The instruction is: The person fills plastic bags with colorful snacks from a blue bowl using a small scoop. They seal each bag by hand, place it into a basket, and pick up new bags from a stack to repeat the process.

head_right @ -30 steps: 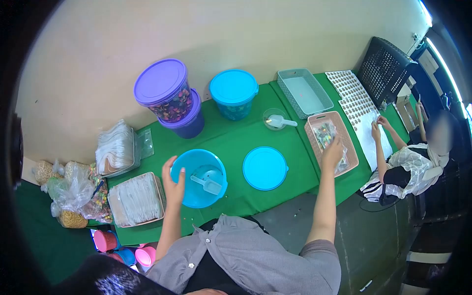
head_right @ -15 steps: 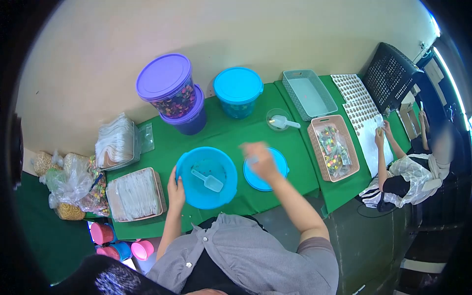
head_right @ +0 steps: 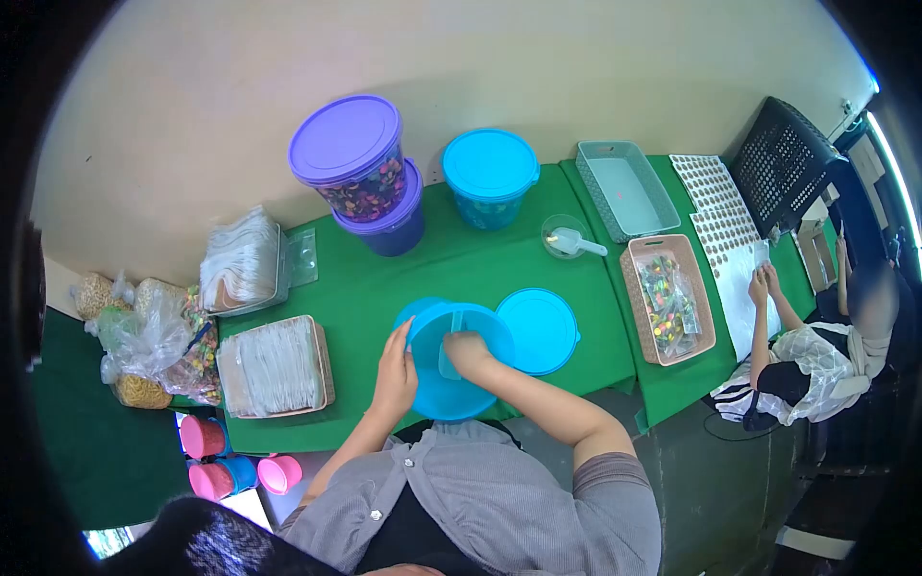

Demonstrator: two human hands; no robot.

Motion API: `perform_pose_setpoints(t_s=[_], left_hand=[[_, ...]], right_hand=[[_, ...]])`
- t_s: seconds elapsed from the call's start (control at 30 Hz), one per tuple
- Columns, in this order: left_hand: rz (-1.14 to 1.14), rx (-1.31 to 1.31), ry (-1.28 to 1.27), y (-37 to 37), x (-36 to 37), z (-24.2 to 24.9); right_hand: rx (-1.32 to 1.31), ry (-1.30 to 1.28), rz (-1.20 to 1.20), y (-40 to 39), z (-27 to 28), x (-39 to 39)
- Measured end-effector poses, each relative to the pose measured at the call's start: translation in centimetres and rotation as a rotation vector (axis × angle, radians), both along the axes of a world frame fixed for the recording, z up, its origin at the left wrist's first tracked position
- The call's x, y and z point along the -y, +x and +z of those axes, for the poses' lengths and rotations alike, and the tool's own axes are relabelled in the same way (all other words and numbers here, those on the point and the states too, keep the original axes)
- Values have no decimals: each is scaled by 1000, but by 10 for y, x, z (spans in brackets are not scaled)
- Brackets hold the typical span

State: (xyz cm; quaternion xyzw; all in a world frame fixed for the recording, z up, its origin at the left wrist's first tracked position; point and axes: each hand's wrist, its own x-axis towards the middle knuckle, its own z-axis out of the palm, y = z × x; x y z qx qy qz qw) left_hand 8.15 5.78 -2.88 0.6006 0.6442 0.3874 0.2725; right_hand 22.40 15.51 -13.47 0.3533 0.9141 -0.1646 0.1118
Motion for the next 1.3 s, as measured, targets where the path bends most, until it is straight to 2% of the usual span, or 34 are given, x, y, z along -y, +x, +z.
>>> perform_pose_setpoints(t_s=[0.07, 0.13, 0.17, 0.27, 0.37, 0.43, 0.5, 0.57, 0.63, 0.7, 0.73, 0.8, 0.9, 0.93, 0.97, 1.03, 1.1, 1.17, 1.3], left_hand=[[28, 28, 6, -2, -1, 0], [36, 23, 17, -3, -2, -1], [42, 15, 30, -3, -3, -1], [85, 4, 45, -12, -5, -6], [159, 5, 55, -24, -8, -12], [188, 12, 43, -33, -8, -17], [217, 20, 30, -38, -8, -22], [258, -4, 45, -43, -7, -25], [264, 3, 40, -46, -6, -26], [271, 7, 38, -49, -5, -28], [270, 0, 36, -51, -4, -29], [277, -12, 37, -55, -1, -30], [287, -7, 16, -64, 4, -32], [315, -5, 0, -68, 5, -37], [343, 1, -20, -71, 7, -40], [381, 21, -35, -78, 8, -48], [419, 41, -49, -86, 8, -57], [481, 115, -89, -95, 8, -68], [498, 112, -68, -99, 5, -67]], right_hand=[[-83, 29, -34, 8, -1, 0], [-157, 46, -52, 16, 20, 6], [-234, 65, -72, 21, 37, 10], [-201, 65, -51, 30, 96, 12], [-298, 145, -47, 52, 123, -3], [-489, 95, -253, 67, 154, -24], [-514, 43, -450, 89, 177, -60], [-555, 404, -555, 113, 164, -102], [-359, 555, -656, 136, 139, -144], [-194, 536, -774, 166, 75, -189], [-200, 538, -768, 176, 50, -200], [-17, 431, -888, 185, 17, -213], [2, 458, -989, 172, 11, -211], [-39, 577, -987, 165, 15, -203], [-34, 572, -979, 160, 16, -198], [-350, 763, -699, 150, 16, -187], [-350, 540, -470, 139, 3, -166], [-384, 140, -344, 137, -13, -140], [-287, 110, -410, 154, -35, -92]])
